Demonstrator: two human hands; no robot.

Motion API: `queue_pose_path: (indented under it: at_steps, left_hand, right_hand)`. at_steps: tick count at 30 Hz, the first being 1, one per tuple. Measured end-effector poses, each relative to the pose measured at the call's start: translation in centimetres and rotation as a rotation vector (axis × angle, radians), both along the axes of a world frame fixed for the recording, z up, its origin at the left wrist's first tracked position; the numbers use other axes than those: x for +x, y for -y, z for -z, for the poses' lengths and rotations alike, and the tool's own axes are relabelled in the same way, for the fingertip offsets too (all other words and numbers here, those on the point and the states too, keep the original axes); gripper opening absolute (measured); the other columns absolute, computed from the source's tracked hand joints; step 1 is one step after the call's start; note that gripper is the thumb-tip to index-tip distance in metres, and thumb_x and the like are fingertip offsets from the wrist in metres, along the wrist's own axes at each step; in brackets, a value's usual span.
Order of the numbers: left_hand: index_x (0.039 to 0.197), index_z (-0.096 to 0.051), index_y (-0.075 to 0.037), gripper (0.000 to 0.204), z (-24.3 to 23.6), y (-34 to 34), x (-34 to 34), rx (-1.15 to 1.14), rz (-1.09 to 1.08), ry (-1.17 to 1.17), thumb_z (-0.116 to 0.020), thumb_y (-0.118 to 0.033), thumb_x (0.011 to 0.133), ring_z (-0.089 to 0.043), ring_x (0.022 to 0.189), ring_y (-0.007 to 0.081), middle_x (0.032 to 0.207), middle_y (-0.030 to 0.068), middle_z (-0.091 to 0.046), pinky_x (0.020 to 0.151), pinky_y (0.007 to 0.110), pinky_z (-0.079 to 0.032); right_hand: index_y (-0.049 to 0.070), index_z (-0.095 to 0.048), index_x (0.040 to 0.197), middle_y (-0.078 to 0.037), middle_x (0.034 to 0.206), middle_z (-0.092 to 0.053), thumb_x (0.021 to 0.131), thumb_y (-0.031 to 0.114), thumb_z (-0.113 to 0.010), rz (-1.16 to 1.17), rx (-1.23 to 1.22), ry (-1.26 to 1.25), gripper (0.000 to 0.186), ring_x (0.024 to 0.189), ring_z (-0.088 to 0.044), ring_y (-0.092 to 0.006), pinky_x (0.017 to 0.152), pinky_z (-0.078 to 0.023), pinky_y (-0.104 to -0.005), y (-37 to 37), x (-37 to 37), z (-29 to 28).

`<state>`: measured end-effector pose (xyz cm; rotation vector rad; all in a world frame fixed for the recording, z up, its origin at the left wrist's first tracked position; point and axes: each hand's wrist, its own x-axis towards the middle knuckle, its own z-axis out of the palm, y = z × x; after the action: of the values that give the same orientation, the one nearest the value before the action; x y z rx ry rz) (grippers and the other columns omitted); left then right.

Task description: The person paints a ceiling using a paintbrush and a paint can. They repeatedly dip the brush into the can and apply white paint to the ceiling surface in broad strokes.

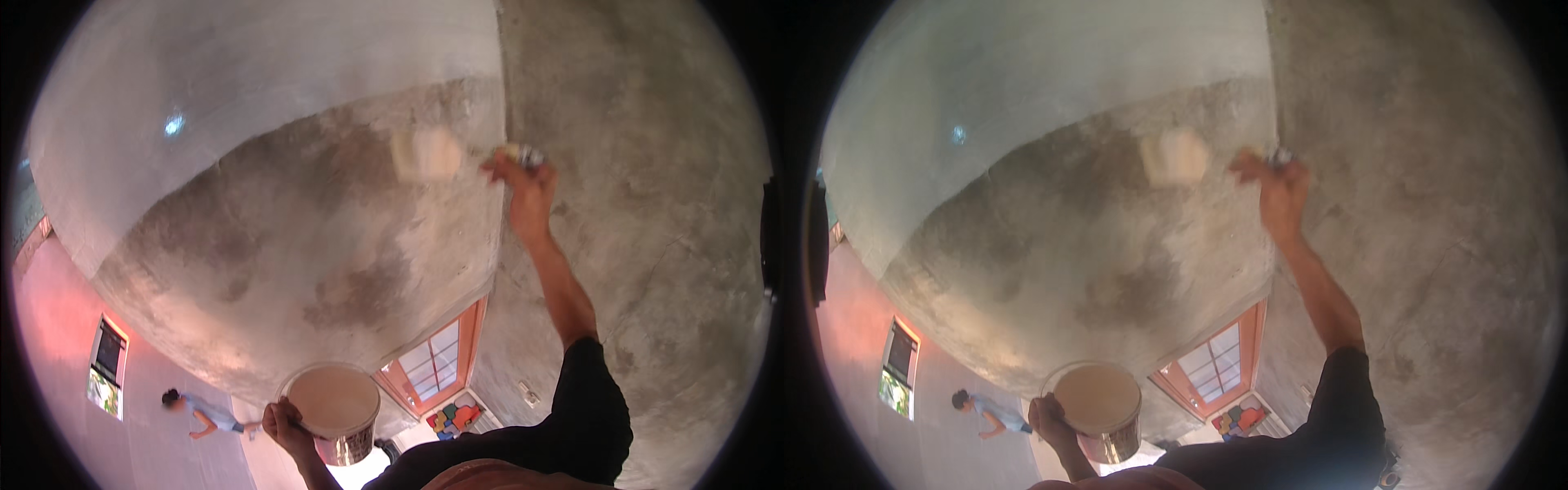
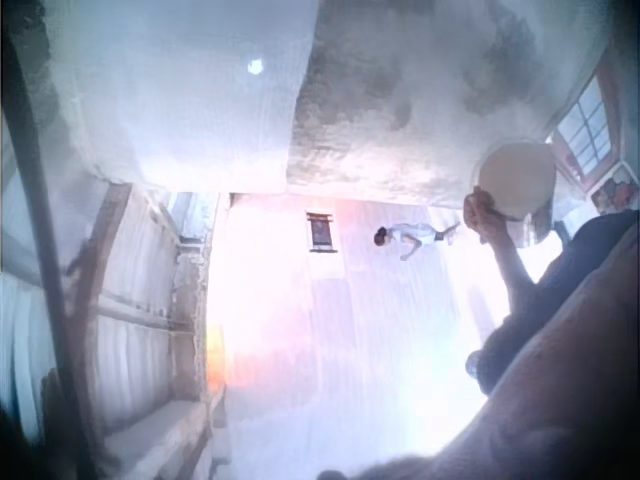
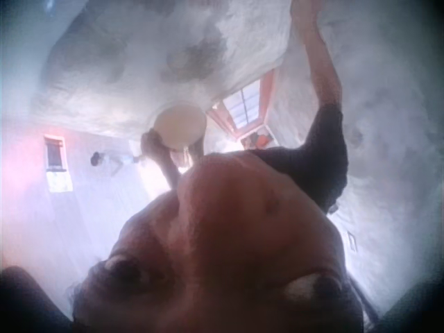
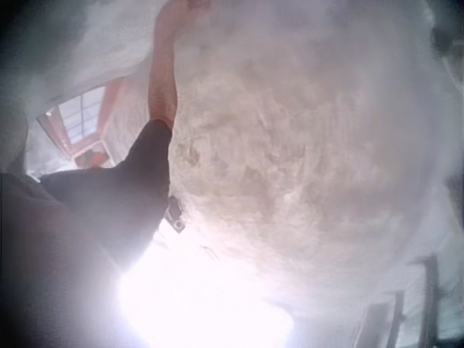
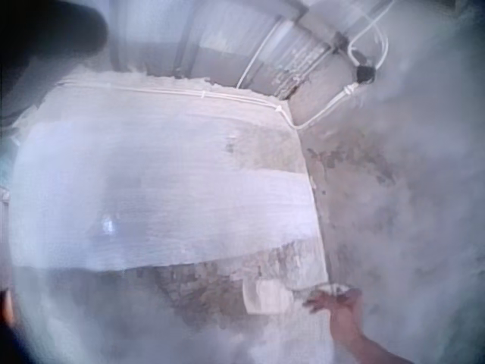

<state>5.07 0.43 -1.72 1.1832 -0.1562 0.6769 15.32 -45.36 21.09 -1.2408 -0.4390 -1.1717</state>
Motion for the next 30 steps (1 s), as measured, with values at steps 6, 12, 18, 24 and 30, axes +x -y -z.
queue_pose_path:
  at_steps: [6,12,18,24,30]
  left_hand:
    - [0.062,-0.037,-0.010,0.039,0.7,0.5,-1.9,0.017,-0.051,0.055,-0.047,-0.021,0.098,-0.033,0.050,0.0090,0.052,0.0002,-0.036,0.050,0.025,-0.027]
    - [0.064,-0.039,-0.010,0.037,2.6,-1.4,-1.5,-0.020,-0.167,0.016,-0.049,-0.023,0.097,-0.032,0.047,0.0085,0.052,0.0002,-0.038,0.045,0.024,-0.026]
    - [0.066,-0.052,-0.009,0.024,5.3,-3.7,-1.2,0.406,-0.612,-0.008,-0.056,-0.024,0.084,-0.048,0.058,0.0219,0.062,0.0067,-0.053,0.054,0.035,-0.039]
    - [0.066,-0.058,-0.006,0.022,13.6,-7.6,0.6,0.755,-1.149,0.186,-0.055,-0.022,0.082,-0.053,0.057,0.0296,0.063,0.0090,-0.054,0.052,0.044,-0.043]
    - [0.070,-0.059,-0.005,0.025,10.0,-4.7,-1.6,0.797,-0.947,0.110,-0.053,-0.024,0.085,-0.055,0.059,0.0290,0.065,0.0091,-0.056,0.053,0.042,-0.044]
  right_hand:
    - [-0.005,-0.071,0.070,-0.010,0.069,-0.070,0.075,0.017,-0.065,0.504,0.128,0.307,0.023,0.064,-0.065,-0.0155,0.064,-0.051,-0.0277,12.4,5.2,-14.3]
    - [-0.002,-0.067,0.070,-0.017,0.061,-0.064,0.072,0.019,-0.064,1.098,-0.001,0.275,0.022,0.057,-0.063,-0.0294,0.058,-0.051,-0.0387,18.3,9.8,-23.1]
    - [-0.001,-0.065,0.084,-0.024,0.080,-0.063,0.079,0.032,-0.065,1.428,-0.089,0.177,0.033,0.081,-0.060,-0.0437,0.071,-0.048,-0.0506,23.0,16.5,-27.0]
    - [-0.002,-0.064,0.083,-0.023,0.081,-0.063,0.081,0.034,-0.062,1.470,-0.212,0.114,0.036,0.080,-0.058,-0.0429,0.072,-0.047,-0.0505,24.4,20.5,-29.0]
    - [-0.002,-0.064,0.086,-0.024,0.088,-0.062,0.082,0.033,-0.062,1.419,-0.167,0.179,0.036,0.084,-0.058,-0.0413,0.074,-0.047,-0.0490,24.6,22.3,-30.6]
